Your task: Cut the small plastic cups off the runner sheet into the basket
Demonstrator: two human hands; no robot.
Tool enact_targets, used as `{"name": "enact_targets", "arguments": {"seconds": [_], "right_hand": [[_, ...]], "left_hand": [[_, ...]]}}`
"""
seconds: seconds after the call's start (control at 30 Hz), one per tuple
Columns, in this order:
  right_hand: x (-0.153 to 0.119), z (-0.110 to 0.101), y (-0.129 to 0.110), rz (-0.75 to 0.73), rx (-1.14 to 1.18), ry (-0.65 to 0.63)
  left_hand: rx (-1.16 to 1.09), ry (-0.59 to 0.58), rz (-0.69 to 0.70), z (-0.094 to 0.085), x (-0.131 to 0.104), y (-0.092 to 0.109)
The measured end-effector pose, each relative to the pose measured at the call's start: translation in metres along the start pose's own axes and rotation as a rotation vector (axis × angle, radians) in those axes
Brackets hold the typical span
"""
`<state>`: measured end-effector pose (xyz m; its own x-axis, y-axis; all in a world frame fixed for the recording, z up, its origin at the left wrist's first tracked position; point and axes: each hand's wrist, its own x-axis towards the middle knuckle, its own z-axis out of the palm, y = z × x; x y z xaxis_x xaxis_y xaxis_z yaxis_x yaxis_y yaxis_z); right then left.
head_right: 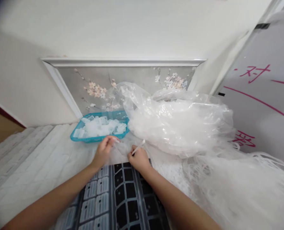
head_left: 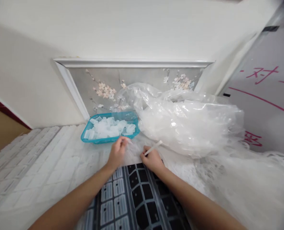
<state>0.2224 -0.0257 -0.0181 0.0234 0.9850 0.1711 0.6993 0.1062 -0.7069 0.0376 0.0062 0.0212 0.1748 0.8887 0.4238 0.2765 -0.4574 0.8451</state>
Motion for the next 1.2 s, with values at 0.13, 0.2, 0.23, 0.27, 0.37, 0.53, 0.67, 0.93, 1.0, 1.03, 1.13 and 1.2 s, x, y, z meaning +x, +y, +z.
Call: {"name": "enact_targets", "arguments": {"seconds": [0.13, 0.2, 0.23, 0.27, 0.37, 0.53, 0.67, 0.93, 1.0, 1.03, 1.13, 1.2], "right_hand": [[-0.001, -0.005, 0.000, -0.022, 0.145, -0.007], [-0.003, -0.008, 0.000, -0.043, 0.305, -0.002], [-0.004, -0.009, 0.000, -0.038, 0.368, 0.008], [-0.006, -0.010, -0.001, -0.025, 0.409, 0.019], [-0.012, -0.011, -0.006, -0.011, 0.443, 0.000], [-0.019, -0.007, -0.016, -0.012, 0.468, -0.132], [-0.019, -0.005, -0.021, 0.010, 0.390, -0.194], [-0.017, -0.003, -0.023, 0.005, 0.328, -0.185], [-0.016, -0.002, -0.024, 0.000, 0.309, -0.184], [-0.015, -0.001, -0.024, 0.002, 0.297, -0.184], [-0.014, 0.000, -0.027, -0.001, 0.251, -0.197], [-0.015, 0.001, -0.029, 0.001, 0.224, -0.211]], "left_hand": [[-0.399, 0.241, 0.057, -0.014, -0.007, 0.017], [-0.332, 0.136, 0.098, -0.019, -0.012, 0.019], [-0.227, 0.055, 0.113, -0.020, -0.013, 0.018], [-0.092, -0.032, 0.127, -0.022, -0.014, 0.016], [0.349, -0.276, 0.150, -0.027, -0.012, 0.006], [0.667, -0.578, 0.185, -0.032, -0.006, -0.007], [0.658, -0.682, 0.228, -0.034, -0.006, -0.013], [0.628, -0.629, 0.213, -0.030, -0.008, -0.013], [0.662, -0.645, 0.239, -0.028, -0.010, -0.009], [0.662, -0.644, 0.253, -0.027, -0.011, -0.007], [0.509, -0.434, 0.267, -0.026, -0.015, 0.001], [0.272, -0.068, 0.207, -0.027, -0.015, 0.006]]}}
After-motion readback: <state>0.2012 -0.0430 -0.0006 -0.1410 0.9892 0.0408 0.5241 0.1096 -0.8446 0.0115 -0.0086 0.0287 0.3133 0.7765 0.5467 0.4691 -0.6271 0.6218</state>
